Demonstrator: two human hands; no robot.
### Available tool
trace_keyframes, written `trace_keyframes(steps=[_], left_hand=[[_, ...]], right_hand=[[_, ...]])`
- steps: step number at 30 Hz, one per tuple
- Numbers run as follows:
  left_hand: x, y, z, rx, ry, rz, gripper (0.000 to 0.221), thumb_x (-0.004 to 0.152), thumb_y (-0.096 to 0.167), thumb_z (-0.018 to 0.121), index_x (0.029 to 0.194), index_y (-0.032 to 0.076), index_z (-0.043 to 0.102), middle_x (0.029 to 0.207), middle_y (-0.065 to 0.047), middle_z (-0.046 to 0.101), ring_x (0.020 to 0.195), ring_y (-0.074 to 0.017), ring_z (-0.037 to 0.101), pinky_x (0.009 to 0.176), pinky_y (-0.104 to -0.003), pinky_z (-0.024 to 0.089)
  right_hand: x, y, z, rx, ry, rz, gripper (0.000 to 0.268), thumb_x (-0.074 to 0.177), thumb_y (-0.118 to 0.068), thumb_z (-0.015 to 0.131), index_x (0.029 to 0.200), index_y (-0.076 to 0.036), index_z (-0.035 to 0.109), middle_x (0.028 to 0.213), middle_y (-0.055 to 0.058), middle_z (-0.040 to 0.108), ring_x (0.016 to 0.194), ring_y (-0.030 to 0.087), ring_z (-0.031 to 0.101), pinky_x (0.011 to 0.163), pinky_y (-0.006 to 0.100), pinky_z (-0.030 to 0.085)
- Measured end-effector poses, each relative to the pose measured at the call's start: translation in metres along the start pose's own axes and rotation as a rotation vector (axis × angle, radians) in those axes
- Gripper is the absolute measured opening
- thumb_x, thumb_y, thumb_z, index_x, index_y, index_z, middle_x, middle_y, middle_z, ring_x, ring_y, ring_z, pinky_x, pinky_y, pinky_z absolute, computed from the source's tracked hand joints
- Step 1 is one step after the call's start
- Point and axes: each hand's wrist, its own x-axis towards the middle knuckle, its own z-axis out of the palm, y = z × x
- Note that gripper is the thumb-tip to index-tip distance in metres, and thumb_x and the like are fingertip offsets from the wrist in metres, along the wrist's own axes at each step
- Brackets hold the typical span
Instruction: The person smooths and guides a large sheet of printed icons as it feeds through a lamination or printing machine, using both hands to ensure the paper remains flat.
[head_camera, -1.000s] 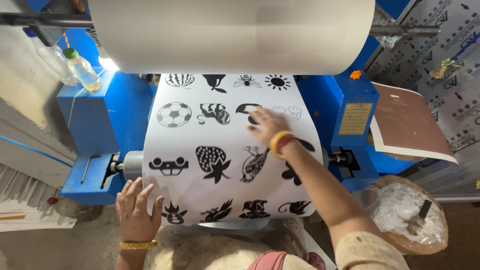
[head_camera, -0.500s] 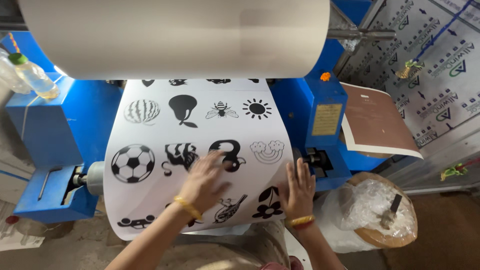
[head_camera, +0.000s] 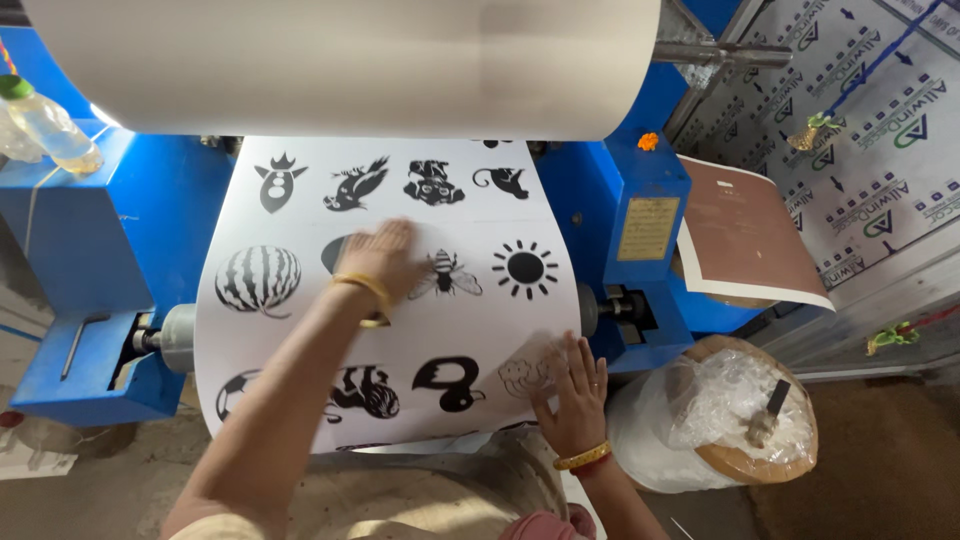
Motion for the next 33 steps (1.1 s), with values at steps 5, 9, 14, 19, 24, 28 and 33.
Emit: trace_keyframes(steps=[5, 9, 14, 19, 24, 28, 33], left_hand=[[-0.031, -0.116, 0.018, -0.064, 0.231, -0.321, 0.079, 0.095, 0.064, 0.033, 0.159, 0.018, 0.024, 0.169, 0.001, 0.015, 0.154, -0.0154, 0.011, 0.124, -0.048, 0.009], [-0.077, -0.167, 0.069, 0.129, 0.456, -0.333, 0.083, 0.096, 0.068, 0.033, 0.159, 0.014, 0.028, 0.168, -0.003, 0.022, 0.155, -0.0191, 0.015, 0.122, -0.058, 0.007], [-0.127, -0.174, 0.127, 0.059, 0.718, -0.212, 0.083, 0.095, 0.063, 0.037, 0.158, 0.010, 0.027, 0.167, -0.008, 0.021, 0.155, -0.0257, 0.015, 0.119, -0.064, 0.007], [-0.161, -0.158, 0.144, -0.022, 0.810, -0.181, 0.080, 0.085, 0.053, 0.054, 0.149, 0.009, 0.039, 0.160, -0.010, 0.035, 0.150, -0.0295, 0.027, 0.118, -0.066, 0.014], [-0.193, -0.156, 0.154, 0.043, 0.867, -0.200, 0.053, 0.087, 0.046, 0.064, 0.128, 0.012, 0.062, 0.144, -0.006, 0.055, 0.144, -0.0267, 0.042, 0.121, -0.065, 0.024], [-0.205, -0.162, 0.168, 0.034, 0.846, -0.218, 0.045, 0.086, 0.043, 0.067, 0.119, 0.013, 0.069, 0.133, -0.005, 0.063, 0.141, -0.0262, 0.047, 0.121, -0.065, 0.026], [-0.211, -0.165, 0.170, -0.032, 0.840, -0.211, 0.043, 0.084, 0.039, 0.071, 0.119, 0.014, 0.069, 0.129, -0.004, 0.064, 0.137, -0.0255, 0.052, 0.120, -0.064, 0.028]], right_hand=[[0.019, -0.007, -0.004, 0.000, 0.022, -0.024, 0.066, 0.095, -0.040, 0.059, 0.154, -0.015, 0.043, 0.165, 0.012, 0.033, 0.153, 0.032, 0.028, 0.122, 0.059, 0.015], [0.052, -0.018, -0.005, -0.046, 0.004, -0.048, 0.068, 0.094, -0.045, 0.061, 0.153, -0.015, 0.045, 0.165, 0.009, 0.034, 0.154, 0.029, 0.030, 0.123, 0.059, 0.016], [0.096, -0.073, 0.023, 0.001, -0.226, -0.242, 0.078, 0.091, -0.056, 0.065, 0.151, -0.012, 0.044, 0.162, 0.009, 0.032, 0.151, 0.026, 0.026, 0.119, 0.062, 0.016], [0.128, -0.162, 0.058, -0.124, -0.407, -0.657, 0.081, 0.097, -0.070, 0.037, 0.160, -0.021, 0.026, 0.169, 0.004, 0.016, 0.155, 0.024, 0.014, 0.121, 0.062, 0.010], [0.200, -0.201, 0.083, -0.250, -0.678, -0.594, 0.080, 0.095, -0.072, 0.022, 0.160, -0.028, 0.017, 0.168, 0.000, 0.011, 0.153, 0.023, 0.013, 0.120, 0.060, 0.010], [0.254, -0.162, 0.097, -0.127, -0.743, -0.307, 0.076, 0.097, -0.069, 0.026, 0.160, -0.026, 0.027, 0.169, 0.002, 0.019, 0.155, 0.023, 0.018, 0.123, 0.053, 0.013], [0.283, -0.053, 0.097, -0.123, -0.609, 0.047, 0.070, 0.096, -0.065, 0.042, 0.152, -0.022, 0.045, 0.165, 0.003, 0.032, 0.151, 0.021, 0.029, 0.123, 0.047, 0.022]])
